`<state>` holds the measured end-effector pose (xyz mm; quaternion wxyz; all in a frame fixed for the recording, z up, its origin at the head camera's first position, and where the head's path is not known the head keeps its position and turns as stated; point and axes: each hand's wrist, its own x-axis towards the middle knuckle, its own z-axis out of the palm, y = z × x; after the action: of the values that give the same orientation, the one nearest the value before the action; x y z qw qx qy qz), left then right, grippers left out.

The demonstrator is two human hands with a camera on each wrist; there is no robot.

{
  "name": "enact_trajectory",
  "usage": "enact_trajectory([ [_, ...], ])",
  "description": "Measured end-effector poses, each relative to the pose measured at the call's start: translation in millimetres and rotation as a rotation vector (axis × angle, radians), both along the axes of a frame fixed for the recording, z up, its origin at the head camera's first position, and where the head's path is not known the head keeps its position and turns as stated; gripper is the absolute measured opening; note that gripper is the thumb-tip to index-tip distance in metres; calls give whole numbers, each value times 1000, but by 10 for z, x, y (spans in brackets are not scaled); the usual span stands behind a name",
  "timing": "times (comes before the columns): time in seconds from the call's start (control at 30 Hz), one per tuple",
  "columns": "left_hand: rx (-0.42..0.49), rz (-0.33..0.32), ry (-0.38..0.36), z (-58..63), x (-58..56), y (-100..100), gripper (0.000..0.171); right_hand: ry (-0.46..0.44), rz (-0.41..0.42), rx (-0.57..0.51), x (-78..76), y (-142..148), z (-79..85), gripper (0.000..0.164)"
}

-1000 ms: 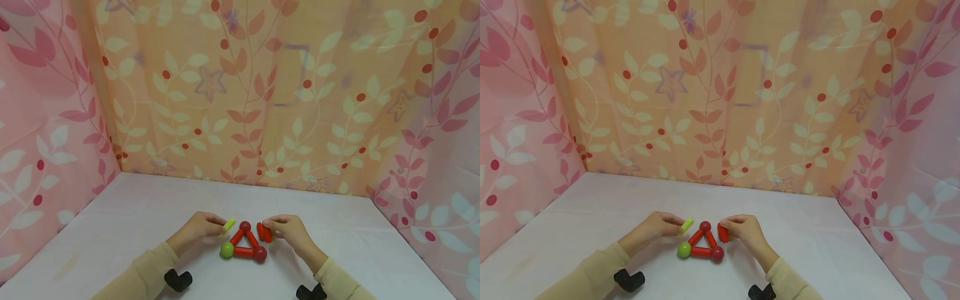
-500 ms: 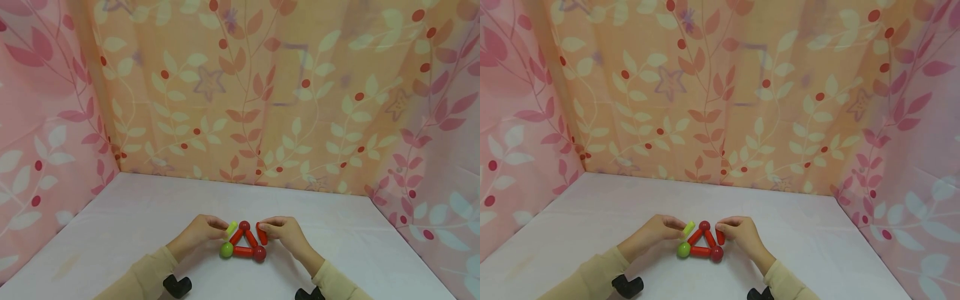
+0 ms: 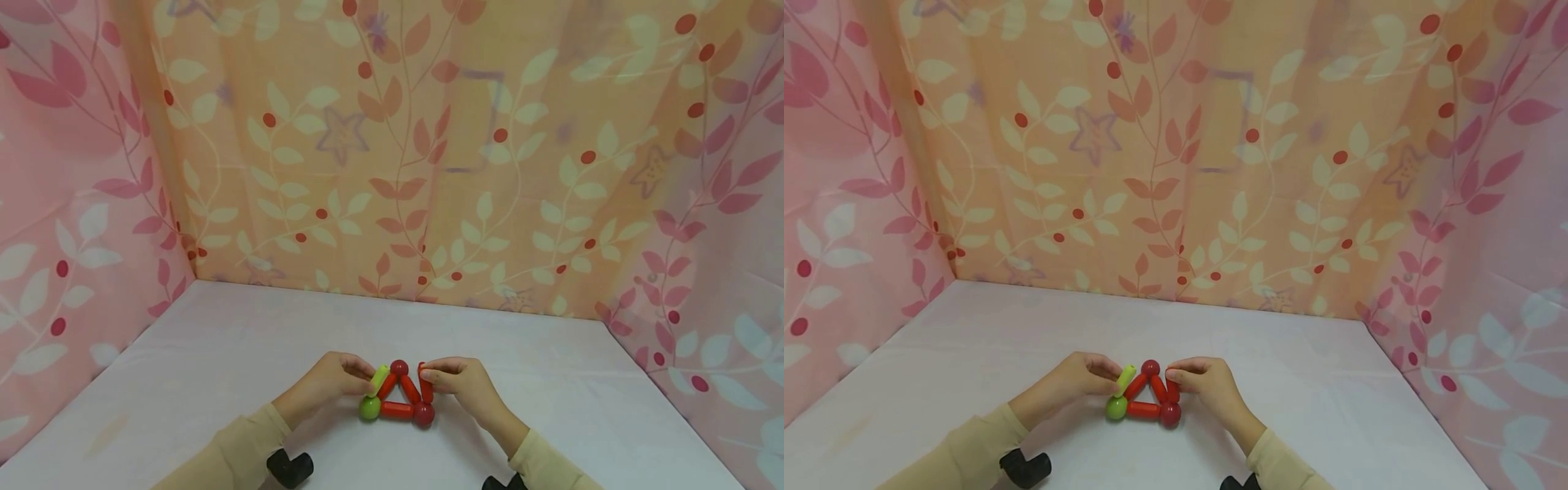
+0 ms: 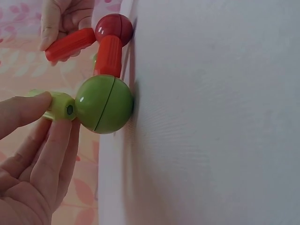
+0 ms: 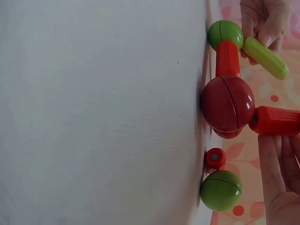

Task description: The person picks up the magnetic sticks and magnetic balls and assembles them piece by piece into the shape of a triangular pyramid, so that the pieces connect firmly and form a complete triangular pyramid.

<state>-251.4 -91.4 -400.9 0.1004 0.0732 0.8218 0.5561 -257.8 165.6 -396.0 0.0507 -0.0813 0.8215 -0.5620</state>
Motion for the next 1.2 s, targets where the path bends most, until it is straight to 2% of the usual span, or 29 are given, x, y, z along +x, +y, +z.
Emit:
enact_trajectory([
  [0.2, -8, -12, 11, -22, -14, 13, 25, -9, 17, -16, 4, -3, -17, 36],
  [0.8, -46, -21, -19, -39, -45, 73, 22, -9, 48, -31, -10, -12, -22, 39],
  [1.1, -43, -45, -8, -47, -61, 48, 23, -6, 43, -21, -18, -38, -13, 38],
  [1.2, -31, -43, -22, -45, -67, 24, 24, -1, 15, -25, -39, -10, 28, 38],
])
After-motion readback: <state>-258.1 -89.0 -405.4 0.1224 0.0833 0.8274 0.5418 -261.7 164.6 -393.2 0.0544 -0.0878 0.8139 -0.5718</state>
